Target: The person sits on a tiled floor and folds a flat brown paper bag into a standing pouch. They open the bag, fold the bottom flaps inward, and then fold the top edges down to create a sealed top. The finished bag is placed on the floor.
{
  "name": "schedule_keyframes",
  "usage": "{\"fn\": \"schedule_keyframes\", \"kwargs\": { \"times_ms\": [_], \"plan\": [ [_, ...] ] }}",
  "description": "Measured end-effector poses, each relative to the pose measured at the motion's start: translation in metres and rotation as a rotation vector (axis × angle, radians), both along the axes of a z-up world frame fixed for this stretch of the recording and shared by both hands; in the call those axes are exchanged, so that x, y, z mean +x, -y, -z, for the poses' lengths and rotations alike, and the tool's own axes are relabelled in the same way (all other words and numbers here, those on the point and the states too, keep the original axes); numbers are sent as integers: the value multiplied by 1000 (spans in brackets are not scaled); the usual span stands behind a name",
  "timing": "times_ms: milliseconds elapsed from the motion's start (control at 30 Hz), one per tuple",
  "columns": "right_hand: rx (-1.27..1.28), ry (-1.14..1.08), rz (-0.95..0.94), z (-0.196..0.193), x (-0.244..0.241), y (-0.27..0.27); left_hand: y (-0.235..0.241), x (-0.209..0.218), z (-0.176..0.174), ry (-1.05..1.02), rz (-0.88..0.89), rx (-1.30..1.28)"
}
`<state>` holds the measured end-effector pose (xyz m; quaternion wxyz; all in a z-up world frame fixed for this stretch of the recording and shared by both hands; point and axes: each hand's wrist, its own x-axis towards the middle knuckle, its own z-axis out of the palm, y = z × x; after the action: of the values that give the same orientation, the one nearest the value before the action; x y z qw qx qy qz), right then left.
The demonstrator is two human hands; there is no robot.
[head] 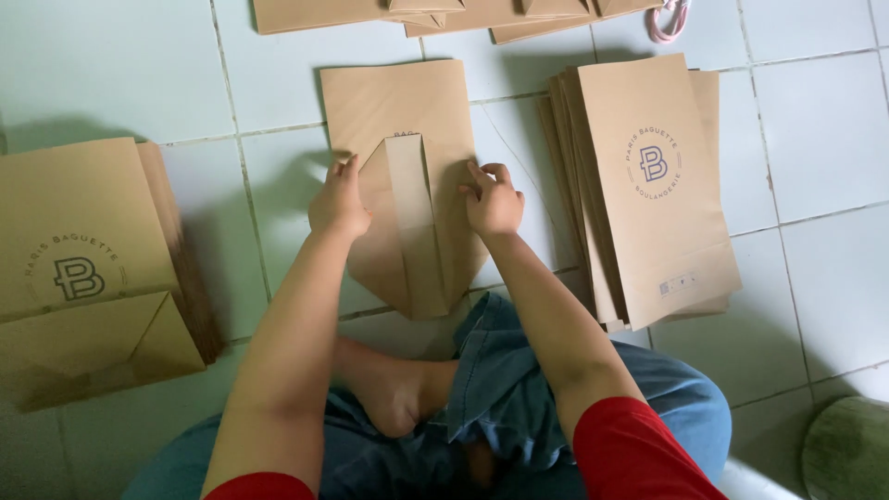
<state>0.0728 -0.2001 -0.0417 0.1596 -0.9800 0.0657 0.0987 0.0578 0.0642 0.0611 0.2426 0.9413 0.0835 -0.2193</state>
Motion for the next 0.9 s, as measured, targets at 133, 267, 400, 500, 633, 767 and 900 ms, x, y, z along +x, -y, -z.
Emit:
{"fn": "schedule_keyframes", "kwargs": {
  "times_ms": [133,267,400,500,633,767,900],
  "plan": [
    [54,-26,6,1,13,2,-8,16,55,-58,-15,56],
    [155,-34,-33,-34,9,-3,-8,20,66,87,54,205],
    [154,-48,-69,-16,13,6,-12,4,68,198,82,115],
    [192,-11,12,-19,10,3,-15,-11,73,336,92,47],
    [269,91,-40,-2,7,14,-11,-36,83,626,157,96],
    [276,310,-289,14,-2,34,-9,-59,131,815,280,225],
    [292,597,-504,18,-12,44,9,-81,72,552,244,129]
  ]
}}
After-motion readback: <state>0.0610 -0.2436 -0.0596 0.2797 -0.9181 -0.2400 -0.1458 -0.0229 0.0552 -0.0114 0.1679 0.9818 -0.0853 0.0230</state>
